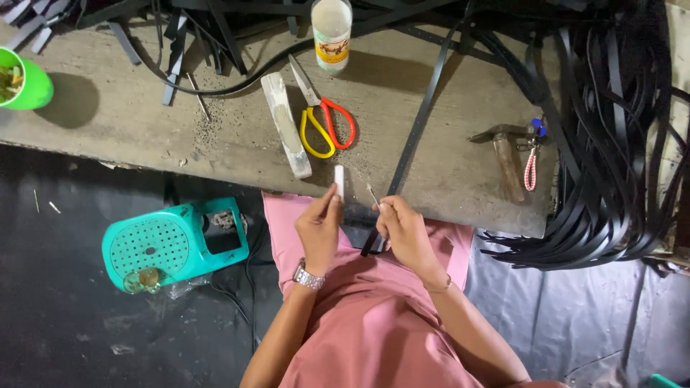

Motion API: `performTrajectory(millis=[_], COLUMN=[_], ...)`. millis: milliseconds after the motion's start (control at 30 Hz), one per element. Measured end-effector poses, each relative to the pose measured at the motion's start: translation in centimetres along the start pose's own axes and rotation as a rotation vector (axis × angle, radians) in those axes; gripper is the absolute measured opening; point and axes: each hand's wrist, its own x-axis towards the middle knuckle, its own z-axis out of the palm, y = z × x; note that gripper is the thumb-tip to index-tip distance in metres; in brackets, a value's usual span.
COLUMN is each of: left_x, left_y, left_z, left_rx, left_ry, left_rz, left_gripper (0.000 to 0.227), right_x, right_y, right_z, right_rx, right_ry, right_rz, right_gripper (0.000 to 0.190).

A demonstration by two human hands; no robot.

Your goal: Using a hammer and a punch tool to create a series of holes in a black leather strap on a workbench.

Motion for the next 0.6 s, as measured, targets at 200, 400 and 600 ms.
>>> performTrajectory(millis=[200,400,600], left_x=[1.5,0.2,-0.5], left_y=[-4.0,-2.5,1.8], left_z=[0.6,1.3,2.6], left_rx=[0.499,0.516,0.432], left_ry=[0.177,0.179,-0.197], left_rz=[0.438,0.565,1.033], left_gripper=[0.033,0.044,0.032], right_x=[0.4,-0.3,-1.4], right_y=[0.8,0.6,-1.4], right_z=[-1.0,-2.0,-3.5], right_rx=[0.544,0.554,0.17], right_ry=[-0.02,0.04,0.13], right_rz=[-0.053,-0.041,-0.106], right_gripper=[0.017,0.017,0.022])
